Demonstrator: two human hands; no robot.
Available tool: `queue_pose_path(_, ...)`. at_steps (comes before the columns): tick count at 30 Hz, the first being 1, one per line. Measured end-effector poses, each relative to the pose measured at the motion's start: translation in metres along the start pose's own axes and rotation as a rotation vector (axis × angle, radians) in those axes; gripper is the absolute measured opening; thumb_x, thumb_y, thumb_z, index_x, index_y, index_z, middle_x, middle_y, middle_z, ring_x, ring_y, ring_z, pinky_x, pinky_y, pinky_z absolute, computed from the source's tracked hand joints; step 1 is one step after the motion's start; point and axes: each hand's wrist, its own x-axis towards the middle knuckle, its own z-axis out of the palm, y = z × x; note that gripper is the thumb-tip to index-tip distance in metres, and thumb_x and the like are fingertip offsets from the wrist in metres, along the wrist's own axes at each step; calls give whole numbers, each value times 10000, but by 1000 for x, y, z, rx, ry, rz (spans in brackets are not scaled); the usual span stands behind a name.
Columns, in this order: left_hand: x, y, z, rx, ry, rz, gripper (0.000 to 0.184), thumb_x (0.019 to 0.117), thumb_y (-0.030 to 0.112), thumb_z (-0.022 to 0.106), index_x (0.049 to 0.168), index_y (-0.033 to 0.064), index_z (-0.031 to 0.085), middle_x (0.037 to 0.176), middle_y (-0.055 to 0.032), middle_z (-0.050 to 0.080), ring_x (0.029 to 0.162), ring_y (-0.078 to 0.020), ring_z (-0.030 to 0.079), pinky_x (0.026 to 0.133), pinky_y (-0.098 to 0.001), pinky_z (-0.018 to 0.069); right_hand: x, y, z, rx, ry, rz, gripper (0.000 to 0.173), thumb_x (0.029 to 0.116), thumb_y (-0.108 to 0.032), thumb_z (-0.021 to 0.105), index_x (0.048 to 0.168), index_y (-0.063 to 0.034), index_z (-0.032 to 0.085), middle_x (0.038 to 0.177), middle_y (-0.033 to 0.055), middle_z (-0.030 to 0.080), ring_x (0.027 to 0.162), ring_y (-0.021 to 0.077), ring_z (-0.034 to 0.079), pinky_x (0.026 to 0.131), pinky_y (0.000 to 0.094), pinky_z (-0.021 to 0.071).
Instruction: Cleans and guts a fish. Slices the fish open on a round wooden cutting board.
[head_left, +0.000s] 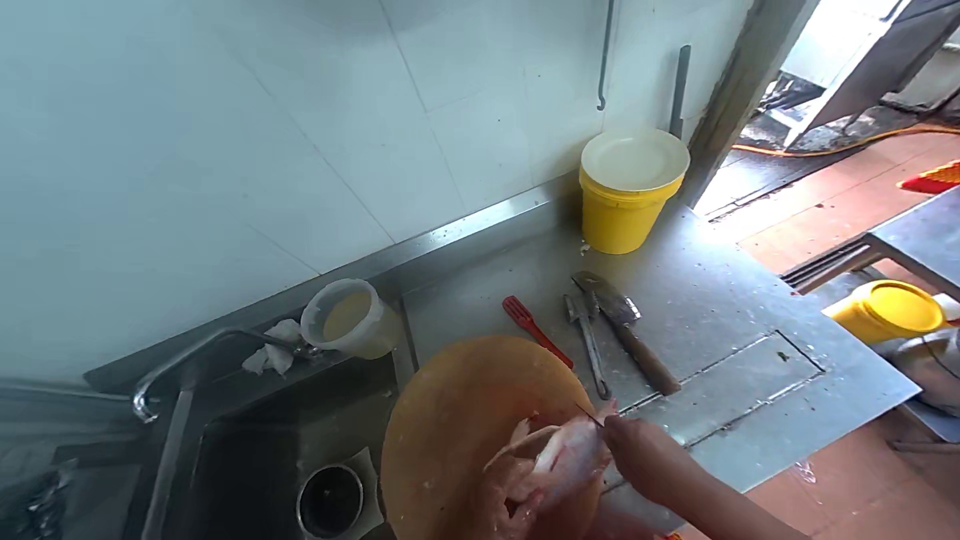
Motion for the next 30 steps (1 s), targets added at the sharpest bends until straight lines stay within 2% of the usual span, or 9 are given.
queue_pose_path(3, -1, -11, 0, -22, 92, 53, 349, 921, 202, 744, 1210, 10, 712, 1241, -133, 700, 1202, -181, 648, 1073, -363, 514, -12, -22, 5, -6, -42, 6, 354, 1099, -292, 402, 1246, -46, 611, 1065, 228, 703, 1035, 422, 702, 888, 617, 557)
queue_pose_path(5, -7, -10, -8, -67, 115, -60, 396, 950, 266, 721, 1258, 19, 697, 1299, -126, 685, 1244, -159, 632, 1097, -341, 494, -18, -21, 2, 67, -16, -44, 401, 1104, -333, 409, 1342, -87, 619, 1068, 204, 718, 1025, 388, 710, 909, 599, 557)
queue_pose_path(8, -9, -12, -9, -144, 140, -120, 405, 939, 261, 741, 1271, 33, 696, 1294, -106, 691, 1217, -138, 646, 1085, -335, 507, -10, -20, 6, 63, 33, -21, 317, 1086, -281, 446, 1195, -46, 628, 1005, 203, 702, 965, 392, 708, 844, 598, 564)
queue_pose_path(12, -6, -24, -1, -95, 191, -53, 440, 922, 282, 757, 1291, 50, 696, 1291, -82, 698, 1221, -121, 643, 1090, -330, 506, -30, -60, 28, 27, -120, -106, 329, 1092, -282, 437, 1204, -46, 637, 1022, 226, 716, 985, 422, 718, 840, 640, 565)
queue_pose_path(15, -9, -10, -12, -149, 168, -120, 444, 932, 258, 747, 1280, -10, 683, 1295, -136, 689, 1220, -146, 647, 1087, -321, 499, -2, -41, 21, 79, 41, -171, 339, 1084, -283, 446, 1131, -30, 667, 957, 199, 706, 932, 380, 713, 828, 597, 572)
queue_pose_path(19, -12, -22, -4, -159, 163, -30, 359, 913, 260, 770, 1186, 28, 740, 1207, -96, 728, 1152, -124, 676, 1046, -322, 537, -4, -61, 22, -43, -128, -244, 352, 1095, -316, 437, 1229, -52, 627, 1003, 231, 707, 983, 429, 711, 854, 637, 561)
queue_pose_path(24, -15, -19, -7, -191, 158, -48, 372, 922, 248, 761, 1224, 33, 726, 1231, -78, 723, 1173, -100, 664, 1059, -305, 529, 16, -67, 12, -118, -125, -214, 374, 1103, -348, 404, 1200, -53, 613, 973, 222, 694, 972, 427, 702, 838, 629, 557)
queue_pose_path(28, -18, -22, -8, -194, 179, -80, 286, 915, 259, 765, 1120, 59, 766, 1154, -60, 743, 1105, -95, 684, 1013, -301, 547, 4, -80, 10, -132, -233, -345, 366, 1102, -359, 436, 1168, -53, 624, 928, 222, 688, 922, 426, 705, 798, 638, 560)
queue_pose_path(30, -20, -25, -6, -210, 182, -79, 368, 916, 267, 768, 1206, 43, 736, 1240, -75, 718, 1182, -105, 658, 1061, -309, 527, 14, -74, 6, -141, -177, -310, 362, 1099, -333, 431, 1175, -40, 629, 964, 238, 689, 949, 445, 698, 816, 649, 553)
